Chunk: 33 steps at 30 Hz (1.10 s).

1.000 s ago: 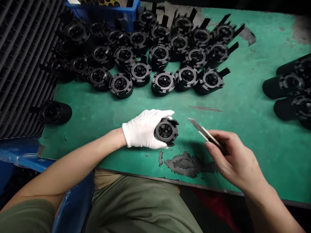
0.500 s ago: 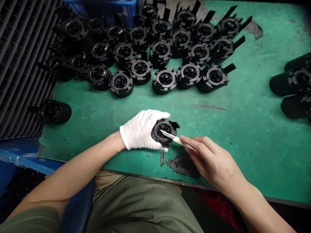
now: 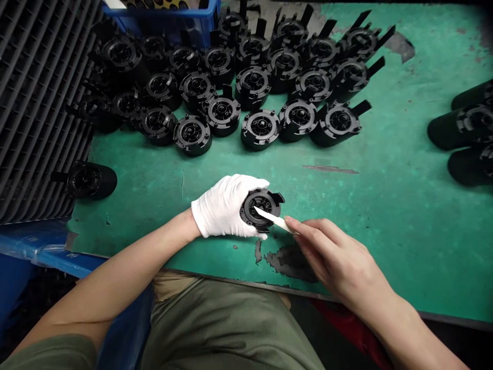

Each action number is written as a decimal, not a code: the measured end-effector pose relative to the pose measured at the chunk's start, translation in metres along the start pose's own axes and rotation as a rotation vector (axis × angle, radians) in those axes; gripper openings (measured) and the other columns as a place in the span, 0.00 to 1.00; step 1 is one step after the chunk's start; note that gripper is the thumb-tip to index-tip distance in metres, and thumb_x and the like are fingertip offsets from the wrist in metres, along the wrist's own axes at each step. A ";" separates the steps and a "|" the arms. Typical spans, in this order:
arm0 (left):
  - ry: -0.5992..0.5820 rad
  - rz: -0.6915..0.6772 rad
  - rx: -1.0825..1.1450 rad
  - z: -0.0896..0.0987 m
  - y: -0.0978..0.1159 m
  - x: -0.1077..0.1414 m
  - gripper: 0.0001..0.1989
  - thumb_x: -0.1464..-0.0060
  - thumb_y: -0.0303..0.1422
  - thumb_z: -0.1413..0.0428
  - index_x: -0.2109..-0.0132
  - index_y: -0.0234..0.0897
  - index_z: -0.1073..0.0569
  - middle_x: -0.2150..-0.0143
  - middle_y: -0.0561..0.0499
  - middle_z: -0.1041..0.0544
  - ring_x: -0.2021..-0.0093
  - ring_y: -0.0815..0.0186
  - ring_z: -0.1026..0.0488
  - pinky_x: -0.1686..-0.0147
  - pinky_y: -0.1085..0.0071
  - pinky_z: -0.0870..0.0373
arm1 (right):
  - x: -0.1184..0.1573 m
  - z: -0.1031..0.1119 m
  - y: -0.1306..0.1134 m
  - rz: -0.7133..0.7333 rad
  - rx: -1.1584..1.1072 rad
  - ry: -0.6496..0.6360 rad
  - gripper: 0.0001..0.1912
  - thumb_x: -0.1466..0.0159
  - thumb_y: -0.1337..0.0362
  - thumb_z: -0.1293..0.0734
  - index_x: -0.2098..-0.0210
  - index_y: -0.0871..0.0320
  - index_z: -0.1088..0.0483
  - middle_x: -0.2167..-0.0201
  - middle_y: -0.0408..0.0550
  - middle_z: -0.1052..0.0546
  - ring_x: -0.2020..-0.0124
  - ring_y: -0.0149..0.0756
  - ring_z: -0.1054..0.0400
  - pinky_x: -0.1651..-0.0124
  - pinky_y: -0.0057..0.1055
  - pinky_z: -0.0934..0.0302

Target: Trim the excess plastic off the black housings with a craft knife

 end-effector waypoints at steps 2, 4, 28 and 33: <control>-0.017 0.019 0.002 0.000 0.000 0.000 0.56 0.52 0.63 0.24 0.29 0.36 0.34 0.35 0.34 0.19 0.36 0.42 0.17 0.35 0.46 0.20 | 0.001 -0.001 -0.001 -0.006 -0.006 0.006 0.31 0.21 0.71 0.35 0.22 0.46 0.37 0.52 0.49 0.19 0.60 0.35 0.21 0.59 0.31 0.28; -0.031 0.040 0.004 0.000 0.000 -0.001 0.56 0.52 0.64 0.25 0.29 0.36 0.34 0.36 0.34 0.19 0.36 0.41 0.17 0.35 0.46 0.21 | 0.000 -0.001 -0.003 -0.015 -0.016 0.016 0.31 0.21 0.71 0.35 0.22 0.45 0.37 0.52 0.49 0.19 0.60 0.35 0.21 0.59 0.31 0.28; -0.005 0.005 0.009 -0.001 -0.001 -0.002 0.56 0.52 0.61 0.24 0.28 0.34 0.33 0.36 0.33 0.18 0.38 0.41 0.16 0.37 0.47 0.19 | 0.000 0.005 -0.008 -0.009 0.053 -0.003 0.24 0.21 0.72 0.34 0.28 0.54 0.31 0.53 0.50 0.21 0.61 0.33 0.23 0.60 0.30 0.30; -0.044 0.048 0.004 0.000 0.000 -0.002 0.61 0.53 0.60 0.23 0.24 0.35 0.37 0.33 0.32 0.19 0.35 0.39 0.18 0.34 0.46 0.21 | -0.005 0.008 -0.003 0.029 0.076 0.006 0.23 0.21 0.73 0.33 0.29 0.56 0.30 0.54 0.49 0.21 0.62 0.33 0.24 0.61 0.29 0.31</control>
Point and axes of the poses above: each hand's wrist, its own x-axis away from the middle knuckle, its own z-axis out of the back of the hand, y = z × x, the point moved 1 cm from there along -x, towards the middle knuckle
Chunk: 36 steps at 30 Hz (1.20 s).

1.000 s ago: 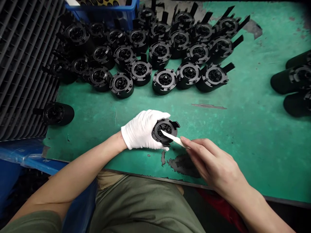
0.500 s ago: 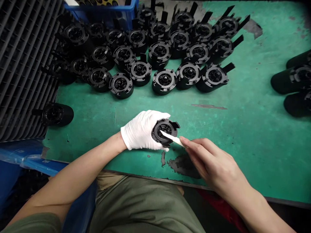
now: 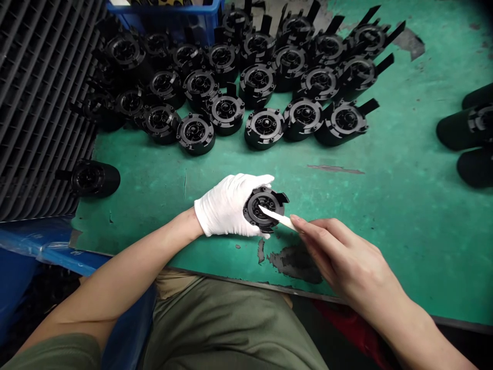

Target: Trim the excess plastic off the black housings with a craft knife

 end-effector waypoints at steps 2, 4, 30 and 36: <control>-0.015 0.020 -0.002 0.001 0.001 0.000 0.62 0.53 0.60 0.22 0.23 0.35 0.39 0.33 0.32 0.19 0.36 0.39 0.18 0.34 0.45 0.21 | -0.001 0.002 0.002 0.009 0.015 0.001 0.23 0.21 0.72 0.33 0.29 0.56 0.30 0.55 0.49 0.21 0.62 0.33 0.24 0.62 0.29 0.31; -0.019 0.024 -0.005 0.001 0.001 0.000 0.63 0.53 0.60 0.23 0.22 0.35 0.39 0.33 0.32 0.19 0.36 0.39 0.17 0.35 0.45 0.21 | -0.003 0.003 0.004 0.016 0.026 0.000 0.23 0.21 0.72 0.33 0.29 0.56 0.30 0.55 0.49 0.21 0.63 0.33 0.24 0.63 0.29 0.32; -0.156 0.017 0.143 0.013 -0.002 -0.003 0.69 0.47 0.53 0.22 0.14 0.39 0.55 0.25 0.30 0.25 0.30 0.39 0.21 0.31 0.46 0.24 | -0.012 0.022 0.041 0.013 -0.049 0.080 0.24 0.23 0.71 0.33 0.30 0.50 0.28 0.50 0.51 0.16 0.57 0.41 0.18 0.57 0.36 0.26; 0.174 0.238 0.053 -0.007 0.036 0.009 0.75 0.62 0.69 0.24 0.18 0.38 0.46 0.26 0.27 0.31 0.24 0.31 0.31 0.25 0.34 0.32 | -0.001 0.020 0.039 -0.058 -0.024 0.061 0.18 0.20 0.65 0.33 0.33 0.51 0.28 0.56 0.49 0.16 0.62 0.40 0.19 0.61 0.35 0.27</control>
Point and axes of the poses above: each hand's wrist, its own x-axis away from the middle knuckle, its own z-axis out of the back of the hand, y = z × x, the point moved 1 cm from there along -x, towards the middle knuckle
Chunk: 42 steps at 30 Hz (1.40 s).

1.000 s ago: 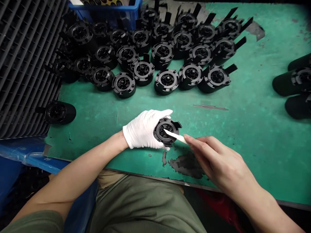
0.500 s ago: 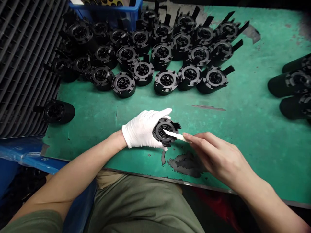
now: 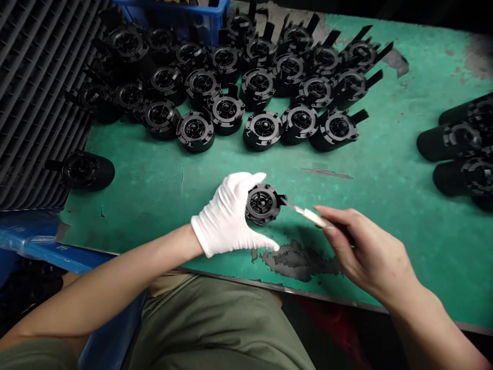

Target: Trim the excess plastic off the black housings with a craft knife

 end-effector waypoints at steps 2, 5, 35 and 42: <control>0.074 0.095 -0.028 -0.008 0.008 0.004 0.68 0.58 0.65 0.22 0.22 0.38 0.41 0.32 0.30 0.27 0.30 0.33 0.26 0.29 0.35 0.27 | 0.003 -0.004 -0.001 0.055 0.010 -0.034 0.19 0.20 0.63 0.32 0.32 0.53 0.29 0.59 0.48 0.18 0.65 0.38 0.22 0.64 0.34 0.29; -0.016 0.004 0.007 -0.010 0.007 -0.001 0.55 0.45 0.48 0.24 0.21 0.40 0.43 0.33 0.35 0.24 0.32 0.40 0.22 0.30 0.40 0.24 | 0.004 -0.008 -0.003 0.129 0.030 -0.057 0.19 0.21 0.65 0.31 0.33 0.56 0.30 0.56 0.50 0.19 0.63 0.38 0.22 0.63 0.33 0.29; -0.123 -0.162 0.071 -0.002 -0.013 -0.004 0.51 0.39 0.43 0.32 0.18 0.39 0.48 0.25 0.32 0.26 0.25 0.41 0.25 0.26 0.43 0.25 | 0.009 -0.035 -0.056 -0.061 0.120 0.038 0.08 0.21 0.68 0.32 0.43 0.55 0.30 0.57 0.49 0.17 0.63 0.37 0.19 0.63 0.33 0.27; -0.218 -0.127 0.095 0.007 -0.014 -0.010 0.55 0.39 0.39 0.33 0.15 0.38 0.53 0.19 0.31 0.33 0.21 0.40 0.30 0.23 0.42 0.29 | 0.019 -0.032 -0.068 -0.233 -0.046 0.015 0.08 0.19 0.61 0.35 0.42 0.52 0.29 0.55 0.50 0.16 0.61 0.41 0.17 0.63 0.34 0.26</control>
Point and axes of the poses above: each hand's wrist, its own x-axis away from the middle knuckle, its own z-axis out of the back of the hand, y = z × x, the point moved 1 cm from there along -x, towards the middle knuckle
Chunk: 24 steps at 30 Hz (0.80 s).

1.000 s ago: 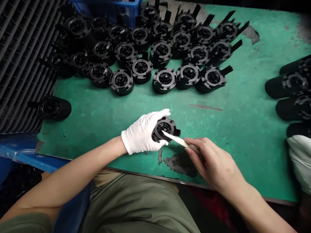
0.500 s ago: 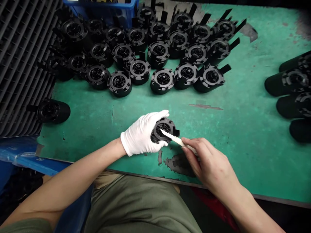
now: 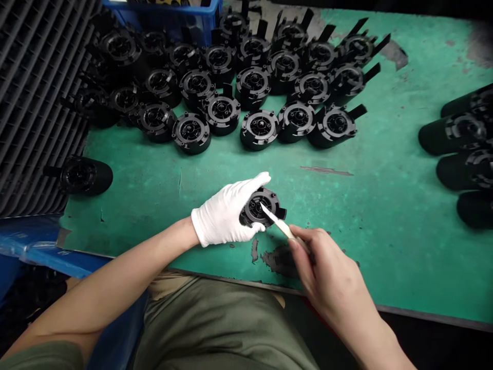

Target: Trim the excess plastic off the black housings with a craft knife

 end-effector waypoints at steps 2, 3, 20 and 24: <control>-0.121 0.002 0.012 0.014 -0.002 -0.004 0.53 0.36 0.37 0.36 0.14 0.38 0.54 0.16 0.33 0.37 0.18 0.43 0.34 0.20 0.45 0.31 | 0.000 0.009 0.007 -0.013 -0.080 0.002 0.11 0.19 0.62 0.34 0.39 0.50 0.28 0.53 0.49 0.15 0.59 0.41 0.17 0.59 0.35 0.24; -0.176 0.000 0.014 0.021 -0.003 -0.006 0.50 0.34 0.36 0.37 0.14 0.39 0.53 0.15 0.35 0.40 0.17 0.46 0.36 0.19 0.47 0.32 | -0.002 0.014 0.012 -0.005 -0.083 0.017 0.12 0.19 0.63 0.34 0.38 0.50 0.28 0.51 0.49 0.15 0.58 0.40 0.17 0.57 0.35 0.24; 0.264 0.104 -0.128 -0.006 -0.003 0.016 0.64 0.50 0.55 0.21 0.18 0.38 0.44 0.27 0.30 0.24 0.30 0.39 0.21 0.29 0.43 0.22 | -0.098 0.002 0.018 0.362 -0.052 -0.051 0.05 0.21 0.62 0.31 0.50 0.52 0.22 0.64 0.44 0.20 0.67 0.35 0.25 0.64 0.32 0.36; 0.261 0.163 -0.111 -0.007 -0.002 0.013 0.63 0.53 0.52 0.19 0.20 0.39 0.41 0.27 0.33 0.23 0.31 0.40 0.20 0.30 0.44 0.21 | -0.119 -0.004 0.011 0.333 -0.041 -0.169 0.05 0.24 0.60 0.28 0.56 0.54 0.23 0.64 0.44 0.18 0.69 0.34 0.27 0.66 0.32 0.38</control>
Point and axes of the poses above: each hand's wrist, its own x-axis away from the middle knuckle, its own z-axis out of the back of the hand, y = z × x, the point moved 1 cm from there along -x, towards the middle knuckle
